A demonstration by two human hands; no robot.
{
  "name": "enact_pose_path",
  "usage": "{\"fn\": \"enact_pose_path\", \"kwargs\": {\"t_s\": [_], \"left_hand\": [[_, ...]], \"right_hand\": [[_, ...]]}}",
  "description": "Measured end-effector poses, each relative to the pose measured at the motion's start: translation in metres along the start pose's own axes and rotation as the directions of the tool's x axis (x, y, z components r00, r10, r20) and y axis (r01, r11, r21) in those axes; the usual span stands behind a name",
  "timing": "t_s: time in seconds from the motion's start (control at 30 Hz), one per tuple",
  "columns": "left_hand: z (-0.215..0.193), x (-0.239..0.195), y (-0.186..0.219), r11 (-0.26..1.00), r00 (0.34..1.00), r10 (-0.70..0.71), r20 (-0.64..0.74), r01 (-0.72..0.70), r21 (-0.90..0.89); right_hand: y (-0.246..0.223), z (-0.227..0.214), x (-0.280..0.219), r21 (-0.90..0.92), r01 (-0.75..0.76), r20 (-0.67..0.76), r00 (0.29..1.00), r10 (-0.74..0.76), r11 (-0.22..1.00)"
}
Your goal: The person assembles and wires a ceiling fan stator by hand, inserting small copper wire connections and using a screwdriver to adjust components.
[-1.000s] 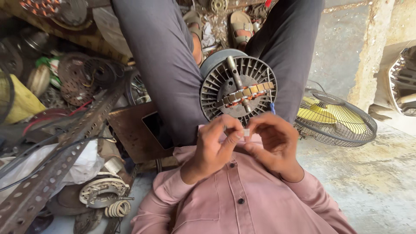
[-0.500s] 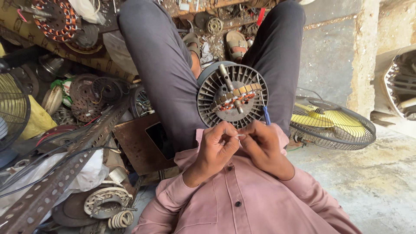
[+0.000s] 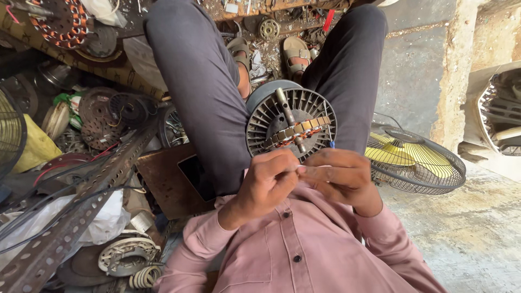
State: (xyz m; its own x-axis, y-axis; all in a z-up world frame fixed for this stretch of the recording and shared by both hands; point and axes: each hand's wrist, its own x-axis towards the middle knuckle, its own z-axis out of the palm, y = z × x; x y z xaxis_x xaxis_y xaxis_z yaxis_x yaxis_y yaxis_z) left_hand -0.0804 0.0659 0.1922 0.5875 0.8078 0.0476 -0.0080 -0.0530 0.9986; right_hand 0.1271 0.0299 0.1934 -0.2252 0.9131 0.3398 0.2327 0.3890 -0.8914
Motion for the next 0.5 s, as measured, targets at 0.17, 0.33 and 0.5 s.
{"fn": "enact_pose_path", "kwargs": {"t_s": [0.17,0.33,0.5], "left_hand": [[-0.008,0.018,0.010,0.967,0.990,0.135,-0.035,-0.124,0.223],[-0.009,0.028,0.009,0.841,0.921,0.313,-0.231,-0.157,0.517],[-0.008,0.029,-0.005,0.995,0.983,0.013,-0.182,-0.030,-0.095]], "right_hand": [[0.008,0.016,0.008,0.003,-0.015,-0.245,0.969,0.016,1.000],[0.020,0.038,0.002,-0.175,-0.153,-0.491,0.870,0.048,0.972],[0.031,0.056,0.004,-0.284,-0.169,-0.594,0.804,-0.034,0.944]]}}
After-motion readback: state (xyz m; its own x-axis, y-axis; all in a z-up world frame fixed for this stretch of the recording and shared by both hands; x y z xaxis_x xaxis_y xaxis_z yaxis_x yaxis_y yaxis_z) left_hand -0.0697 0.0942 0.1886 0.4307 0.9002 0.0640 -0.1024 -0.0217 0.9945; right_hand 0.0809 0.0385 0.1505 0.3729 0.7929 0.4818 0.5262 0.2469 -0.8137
